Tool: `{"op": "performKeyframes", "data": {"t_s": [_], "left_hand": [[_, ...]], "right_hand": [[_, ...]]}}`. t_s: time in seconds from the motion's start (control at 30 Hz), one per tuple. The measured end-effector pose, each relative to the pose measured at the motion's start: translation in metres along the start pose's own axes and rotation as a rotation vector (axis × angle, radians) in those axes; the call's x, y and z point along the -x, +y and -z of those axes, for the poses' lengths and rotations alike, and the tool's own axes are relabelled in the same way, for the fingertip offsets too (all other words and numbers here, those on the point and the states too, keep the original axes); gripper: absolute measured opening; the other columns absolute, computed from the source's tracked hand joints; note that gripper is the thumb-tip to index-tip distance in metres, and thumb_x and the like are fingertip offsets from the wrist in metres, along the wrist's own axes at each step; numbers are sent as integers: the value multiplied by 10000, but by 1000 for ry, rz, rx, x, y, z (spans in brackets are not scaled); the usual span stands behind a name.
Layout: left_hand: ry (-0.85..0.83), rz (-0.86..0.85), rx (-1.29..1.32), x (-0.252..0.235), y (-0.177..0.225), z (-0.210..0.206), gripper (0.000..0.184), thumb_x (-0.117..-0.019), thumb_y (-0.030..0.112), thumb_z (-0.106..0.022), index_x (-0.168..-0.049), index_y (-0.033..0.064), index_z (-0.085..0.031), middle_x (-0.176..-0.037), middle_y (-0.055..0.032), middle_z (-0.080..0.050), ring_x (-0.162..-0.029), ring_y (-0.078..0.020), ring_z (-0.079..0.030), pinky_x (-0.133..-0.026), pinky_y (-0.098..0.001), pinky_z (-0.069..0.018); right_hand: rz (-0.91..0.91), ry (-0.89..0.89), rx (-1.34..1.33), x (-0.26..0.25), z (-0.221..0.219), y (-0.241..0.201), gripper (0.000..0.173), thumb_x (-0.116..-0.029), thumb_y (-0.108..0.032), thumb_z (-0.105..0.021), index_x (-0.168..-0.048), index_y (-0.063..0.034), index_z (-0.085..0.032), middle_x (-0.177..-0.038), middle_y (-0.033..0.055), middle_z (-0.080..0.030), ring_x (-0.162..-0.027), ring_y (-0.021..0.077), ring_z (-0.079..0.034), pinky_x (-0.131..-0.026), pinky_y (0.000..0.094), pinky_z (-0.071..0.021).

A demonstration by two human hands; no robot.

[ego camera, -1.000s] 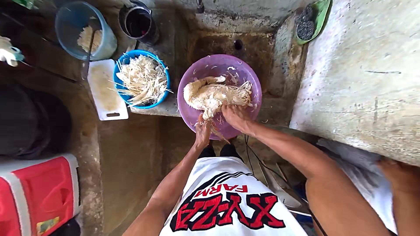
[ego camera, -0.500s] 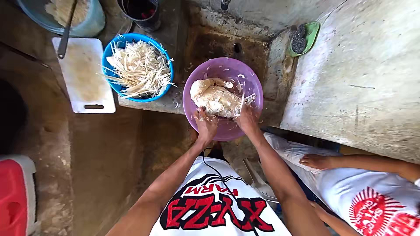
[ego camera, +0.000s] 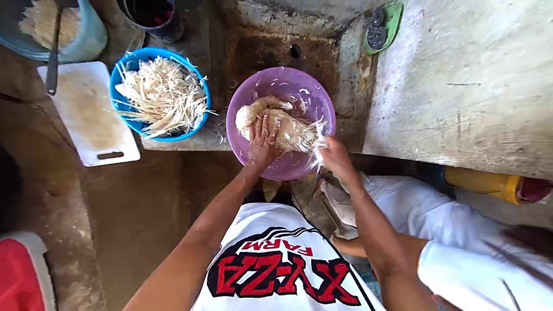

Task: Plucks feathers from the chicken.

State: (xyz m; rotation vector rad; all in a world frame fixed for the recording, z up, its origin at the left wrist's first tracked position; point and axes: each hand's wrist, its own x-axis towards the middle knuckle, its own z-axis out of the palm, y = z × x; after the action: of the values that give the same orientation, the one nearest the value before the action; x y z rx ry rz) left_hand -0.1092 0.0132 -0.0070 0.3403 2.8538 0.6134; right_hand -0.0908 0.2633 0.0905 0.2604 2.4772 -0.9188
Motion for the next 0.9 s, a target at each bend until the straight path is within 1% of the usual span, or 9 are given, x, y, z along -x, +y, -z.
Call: {"op": "performKeyframes", "data": {"t_s": [0.1, 0.2, 0.3, 0.37, 0.47, 0.63, 0.73, 0.83, 0.9], "left_hand": [[-18, 1, -22, 3, 2, 3, 1114, -711, 535, -859, -1631, 279, -286, -1701, -203, -152, -1558, -435, -150, -1231, -645, -145], [-45, 20, -71, 6, 1, 1, 1109, -737, 557, -834, -1642, 298, -247, -1714, -187, -104, -1569, -418, -119, -1237, -633, -126], [-7, 6, -87, 10, -1, -5, 1100, -738, 559, -827, -1640, 312, -248, -1719, -166, -105, -1570, -410, -118, -1232, -641, -125], [22, -12, -69, 9, -1, -6, 1101, -728, 554, -836, -1635, 308, -263, -1715, -168, -124, -1569, -410, -124, -1234, -638, -127], [4, 3, -60, 13, -1, -7, 1115, -736, 551, -834, -1644, 297, -239, -1718, -176, -97, -1571, -417, -105, -1237, -639, -106], [15, -14, -60, 13, 0, -10, 1105, -750, 534, -835, -1645, 294, -233, -1719, -178, -84, -1573, -413, -93, -1241, -633, -95], [-18, 0, -81, 16, 2, -10, 1060, -807, 486, -797, -1655, 290, -192, -1719, -194, -37, -1572, -432, -67, -1237, -650, -79], [-31, -8, -111, 20, 0, -11, 960, -884, 447, -723, -1659, 268, -186, -1713, -219, -29, -1569, -447, -51, -1228, -670, -73], [-40, -12, -102, 21, 1, -12, 953, -900, 432, -707, -1664, 261, -165, -1713, -226, -7, -1571, -449, -22, -1231, -671, -55]], "right_hand": [[6, -53, 464, -19, -40, -13, 422, -973, -261, -654, -1260, 44, -608, -1199, 268, -665, -1121, 431, -665, -911, 635, -543], [46, -94, 621, -33, -70, -23, 329, -947, -202, -650, -1167, 42, -668, -1193, 275, -658, -1092, 455, -664, -839, 642, -550], [59, -74, 356, -39, -79, -2, 253, -964, -228, -627, -1037, 6, -692, -1030, 221, -708, -1001, 399, -697, -821, 617, -554], [-34, -40, -84, -30, -62, 4, 293, -996, -230, -588, -1094, 22, -702, -977, 199, -708, -933, 324, -695, -836, 551, -564], [-121, 2, -515, 0, -28, 7, 254, -1017, -227, -567, -1116, -11, -658, -872, 96, -659, -729, 172, -633, -661, 397, -562], [1, -45, 198, -11, -23, 6, 341, -999, -237, -643, -1212, 30, -644, -1115, 240, -697, -1061, 385, -691, -947, 601, -546], [37, -37, 497, -35, -57, -9, 355, -961, -217, -648, -1177, 64, -633, -1117, 273, -685, -1083, 446, -676, -906, 629, -544], [80, -5, 306, -50, -64, -6, 198, -943, -161, -606, -1027, 5, -672, -944, 220, -703, -952, 399, -698, -822, 609, -548], [-30, 51, -33, -50, -47, 6, 281, -1010, -231, -567, -1117, 0, -687, -986, 195, -697, -950, 332, -685, -858, 570, -549]]}}
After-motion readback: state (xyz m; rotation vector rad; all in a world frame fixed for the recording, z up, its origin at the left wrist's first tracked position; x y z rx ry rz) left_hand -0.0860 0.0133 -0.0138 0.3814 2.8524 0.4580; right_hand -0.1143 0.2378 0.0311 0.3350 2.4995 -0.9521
